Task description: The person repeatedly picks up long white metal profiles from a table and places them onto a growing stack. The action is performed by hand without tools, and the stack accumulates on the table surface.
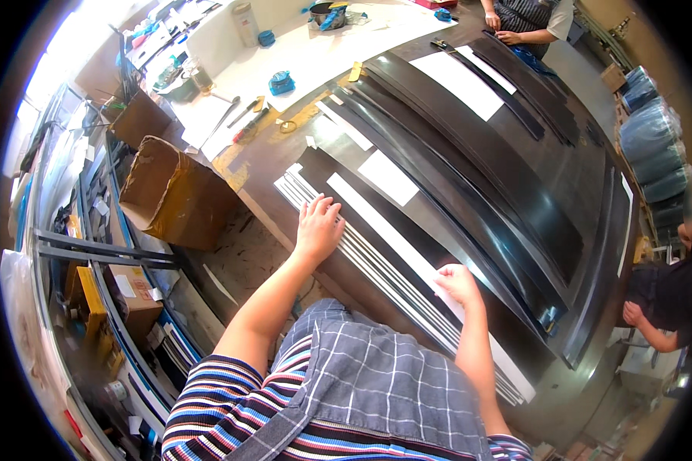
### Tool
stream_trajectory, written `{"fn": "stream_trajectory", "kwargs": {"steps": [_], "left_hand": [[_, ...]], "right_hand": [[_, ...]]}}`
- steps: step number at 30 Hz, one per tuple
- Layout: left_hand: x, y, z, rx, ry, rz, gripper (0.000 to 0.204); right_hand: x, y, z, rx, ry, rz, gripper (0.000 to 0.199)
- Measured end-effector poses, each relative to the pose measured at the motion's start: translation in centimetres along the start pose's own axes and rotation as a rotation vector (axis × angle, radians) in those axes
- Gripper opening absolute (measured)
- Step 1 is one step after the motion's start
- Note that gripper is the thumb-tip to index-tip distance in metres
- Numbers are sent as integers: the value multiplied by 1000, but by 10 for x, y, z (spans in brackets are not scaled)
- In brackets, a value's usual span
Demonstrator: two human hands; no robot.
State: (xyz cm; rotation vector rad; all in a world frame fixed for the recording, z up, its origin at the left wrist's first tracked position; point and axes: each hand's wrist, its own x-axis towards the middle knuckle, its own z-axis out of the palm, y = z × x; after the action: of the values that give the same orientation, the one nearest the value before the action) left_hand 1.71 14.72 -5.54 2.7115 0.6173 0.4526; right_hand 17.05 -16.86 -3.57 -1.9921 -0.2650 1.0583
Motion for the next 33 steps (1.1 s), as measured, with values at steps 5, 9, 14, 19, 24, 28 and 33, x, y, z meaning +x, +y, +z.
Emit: {"fn": "stream_trajectory", "kwargs": {"steps": [5, 9, 14, 19, 24, 28, 33], "left_hand": [[-1, -4, -1, -51, 5, 47, 44], [-1, -4, -8, -136, 0, -3, 50], [2, -6, -13, -102, 22, 6, 55], [3, -11, -16, -90, 22, 6, 56], [6, -14, -17, -91, 2, 18, 56], [10, -21, -17, -68, 5, 0, 53], [20, -36, -16, 1, 63, 7, 48]], "right_hand": [[25, -7, 35, -82, 50, -153, 13], [26, -23, 56, -150, 65, -187, 10], [32, -9, 59, 65, 6, -126, 11], [31, -14, 59, 158, -26, -76, 10], [39, -1, 59, 91, -7, -113, 9], [33, -15, 59, 93, -32, -108, 9], [39, -2, 61, 49, 19, -112, 13]]}}
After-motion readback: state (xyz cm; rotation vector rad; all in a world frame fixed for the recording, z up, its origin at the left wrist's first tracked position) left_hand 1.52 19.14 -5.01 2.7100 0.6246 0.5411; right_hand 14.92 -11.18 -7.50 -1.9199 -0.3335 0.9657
